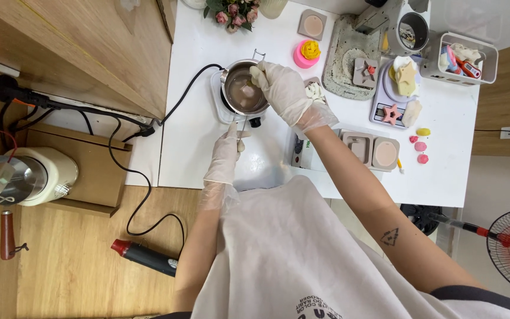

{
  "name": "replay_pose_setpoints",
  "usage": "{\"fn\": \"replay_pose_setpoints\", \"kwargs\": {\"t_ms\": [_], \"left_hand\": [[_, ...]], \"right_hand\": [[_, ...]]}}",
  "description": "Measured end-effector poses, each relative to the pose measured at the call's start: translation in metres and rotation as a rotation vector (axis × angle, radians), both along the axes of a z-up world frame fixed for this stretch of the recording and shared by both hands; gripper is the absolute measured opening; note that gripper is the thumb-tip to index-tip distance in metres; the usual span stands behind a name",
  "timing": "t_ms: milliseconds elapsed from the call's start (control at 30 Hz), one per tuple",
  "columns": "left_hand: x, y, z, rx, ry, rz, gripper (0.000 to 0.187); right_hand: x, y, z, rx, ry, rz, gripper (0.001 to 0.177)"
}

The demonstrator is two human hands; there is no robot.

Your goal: Melt wax in a pot on a heater and pour it into a candle mold.

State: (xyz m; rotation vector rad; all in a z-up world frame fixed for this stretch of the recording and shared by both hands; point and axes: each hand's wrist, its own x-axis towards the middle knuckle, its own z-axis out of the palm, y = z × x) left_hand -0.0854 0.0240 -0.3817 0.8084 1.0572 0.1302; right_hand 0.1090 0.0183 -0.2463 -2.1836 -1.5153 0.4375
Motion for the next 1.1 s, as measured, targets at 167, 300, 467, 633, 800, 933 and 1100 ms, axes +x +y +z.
{"fn": "replay_pose_setpoints", "kwargs": {"t_ms": [167,300,467,633,800,933,1100], "left_hand": [[0.000,0.000,0.003,-0.019,0.014,0.002,0.056],[-0.001,-0.002,0.004,0.001,0.032,-0.014,0.055],[0.001,-0.002,-0.015,0.012,0.036,0.015,0.057],[0.004,0.000,-0.020,-0.006,0.014,0.012,0.060],[0.002,0.004,-0.005,-0.014,0.106,-0.037,0.061],[0.002,0.004,-0.019,0.013,0.109,-0.045,0.062],[0.001,0.004,-0.028,-0.028,0.096,-0.033,0.062]], "right_hand": [[0.010,0.000,-0.033,0.007,-0.096,0.028,0.034],[0.006,-0.004,-0.024,0.074,-0.196,0.066,0.033],[0.011,-0.005,-0.050,0.084,-0.098,0.088,0.034],[0.006,-0.007,-0.050,-0.066,-0.199,0.055,0.039],[-0.001,-0.002,-0.033,0.084,-0.094,-0.012,0.036],[0.005,0.004,-0.050,0.117,-0.128,0.014,0.036],[0.009,0.000,-0.064,-0.007,-0.193,0.023,0.034]]}}
